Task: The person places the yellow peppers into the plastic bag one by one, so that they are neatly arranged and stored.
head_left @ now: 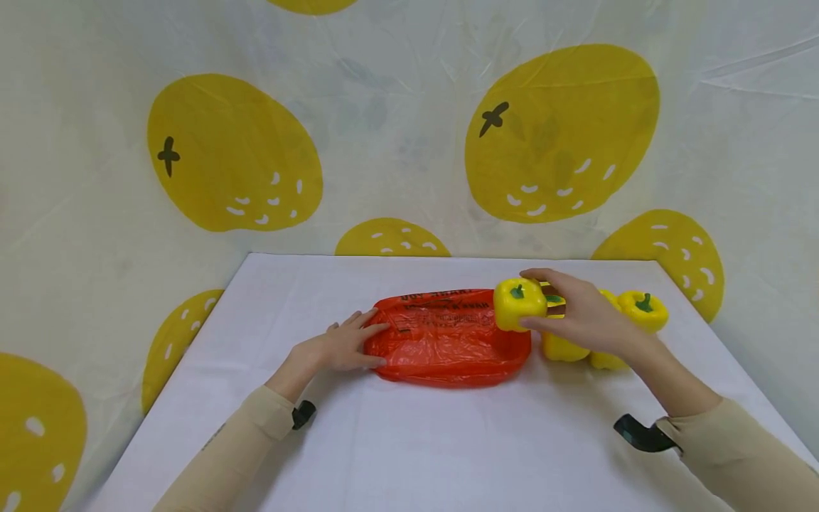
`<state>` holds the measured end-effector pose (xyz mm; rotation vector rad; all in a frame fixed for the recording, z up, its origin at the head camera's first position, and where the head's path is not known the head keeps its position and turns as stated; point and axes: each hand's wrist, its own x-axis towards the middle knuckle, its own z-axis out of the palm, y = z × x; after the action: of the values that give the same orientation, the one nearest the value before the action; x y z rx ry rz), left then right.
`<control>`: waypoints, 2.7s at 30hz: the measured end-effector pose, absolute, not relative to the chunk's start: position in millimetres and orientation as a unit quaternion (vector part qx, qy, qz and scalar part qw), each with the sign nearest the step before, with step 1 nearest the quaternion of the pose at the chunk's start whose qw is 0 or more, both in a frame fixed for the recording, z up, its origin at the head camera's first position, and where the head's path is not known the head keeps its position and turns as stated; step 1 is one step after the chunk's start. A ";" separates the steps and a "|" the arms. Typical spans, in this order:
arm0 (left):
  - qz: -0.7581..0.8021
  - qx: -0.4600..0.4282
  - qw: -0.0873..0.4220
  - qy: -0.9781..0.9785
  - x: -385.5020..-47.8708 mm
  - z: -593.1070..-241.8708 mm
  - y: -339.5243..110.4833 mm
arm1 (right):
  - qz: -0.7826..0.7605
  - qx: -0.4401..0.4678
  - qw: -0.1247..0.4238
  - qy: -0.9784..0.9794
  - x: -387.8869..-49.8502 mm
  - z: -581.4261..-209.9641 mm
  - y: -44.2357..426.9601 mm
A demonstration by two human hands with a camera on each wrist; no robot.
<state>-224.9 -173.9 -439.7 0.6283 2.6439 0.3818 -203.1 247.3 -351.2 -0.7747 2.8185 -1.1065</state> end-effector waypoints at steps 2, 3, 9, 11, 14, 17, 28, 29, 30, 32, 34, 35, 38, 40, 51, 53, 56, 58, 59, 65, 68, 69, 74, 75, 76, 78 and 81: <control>0.137 0.224 0.199 0.944 -224.9 -439.7 -173.5 | -0.358 -0.249 0.011 0.900 -204.6 -353.3 242.8; 0.136 0.224 0.199 0.944 -224.9 -439.7 -173.6 | -0.359 -0.249 0.013 0.899 -205.7 -354.8 240.3; 0.138 0.223 0.201 0.944 -224.5 -438.4 -173.7 | -0.367 -0.251 0.029 0.895 -212.3 -360.1 224.5; 0.137 0.224 0.202 0.943 -224.4 -437.9 -173.6 | -0.367 -0.252 0.036 0.895 -214.9 -360.5 218.7; 0.138 0.224 0.202 0.943 -224.3 -437.9 -173.8 | -0.354 -0.252 0.037 0.900 -219.1 -361.4 210.3; 0.140 0.221 0.202 0.944 -224.2 -438.2 -173.9 | -0.343 -0.251 0.036 0.905 -223.4 -364.0 202.0; 0.139 0.223 0.201 0.944 -223.0 -437.2 -173.4 | -0.326 -0.268 0.041 0.906 -236.6 -373.2 174.1; 0.138 0.224 0.201 0.944 -223.2 -437.3 -173.5 | -0.326 -0.268 0.044 0.905 -238.2 -373.5 171.2; 0.138 0.223 0.202 0.944 -223.2 -437.1 -173.6 | -0.327 -0.267 0.049 0.905 -239.6 -373.7 168.2; 0.137 0.221 0.203 0.944 -223.5 -437.8 -173.4 | -0.325 -0.266 0.056 0.906 -242.5 -375.6 162.4; 0.137 0.218 0.205 0.944 -223.7 -438.3 -173.2 | -0.323 -0.267 0.062 0.906 -244.7 -377.7 156.7; 0.137 0.216 0.206 0.944 -224.2 -439.0 -173.1 | -0.325 -0.268 0.065 0.905 -245.3 -378.7 153.9; 0.135 0.215 0.208 0.945 -224.6 -439.7 -173.2 | -0.327 -0.274 0.069 0.902 -247.5 -383.0 145.4; 0.134 0.214 0.209 0.945 -224.5 -439.5 -172.9 | -0.330 -0.276 0.070 0.900 -248.5 -384.7 139.5; 0.142 0.206 0.216 0.944 -223.4 -435.8 -172.3 | -0.344 -0.280 0.081 0.892 -258.3 -393.1 110.6; 0.142 0.208 0.217 0.943 -223.4 -435.5 -172.4 | -0.348 -0.281 0.079 0.891 -259.2 -394.9 106.4; 0.139 0.209 0.217 0.943 -224.1 -435.4 -172.6 | -0.353 -0.279 0.079 0.890 -261.5 -398.8 100.0; 0.136 0.208 0.217 0.944 -224.4 -435.9 -172.8 | -0.355 -0.277 0.079 0.889 -263.1 -402.1 96.6; 0.135 0.208 0.217 0.944 -224.4 -436.5 -172.8 | -0.357 -0.275 0.081 0.889 -263.7 -403.8 94.9; 0.128 0.205 0.214 0.946 -223.9 -437.5 -171.5 | -0.361 -0.256 0.085 0.893 -266.0 -412.8 87.8; 0.131 0.205 0.213 0.946 -224.0 -437.4 -171.1 | -0.364 -0.246 0.090 0.894 -265.6 -414.7 84.8; 0.132 0.205 0.214 0.946 -224.1 -437.4 -171.0 | -0.364 -0.243 0.091 0.895 -265.6 -415.3 84.0; 0.135 0.204 0.211 0.946 -224.3 -437.0 -171.2 | -0.362 -0.234 0.089 0.898 -265.8 -417.0 81.6; 0.135 0.204 0.211 0.946 -224.2 -436.8 -171.4 | -0.361 -0.234 0.088 0.898 -266.1 -417.4 81.6; 0.135 0.204 0.212 0.946 -224.1 -436.7 -171.5 | -0.359 -0.235 0.088 0.899 -266.3 -417.8 81.6; 0.134 0.205 0.212 0.946 -223.8 -436.6 -171.9 | -0.358 -0.238 0.089 0.899 -266.4 -418.3 82.2; 0.135 0.207 0.212 0.945 -223.5 -436.4 -172.4 | -0.354 -0.241 0.089 0.899 -266.3 -418.0 83.5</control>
<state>-223.5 -172.4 -436.4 0.5759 2.6247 0.3760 -266.3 83.5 -418.0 -0.7175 2.6740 -1.0541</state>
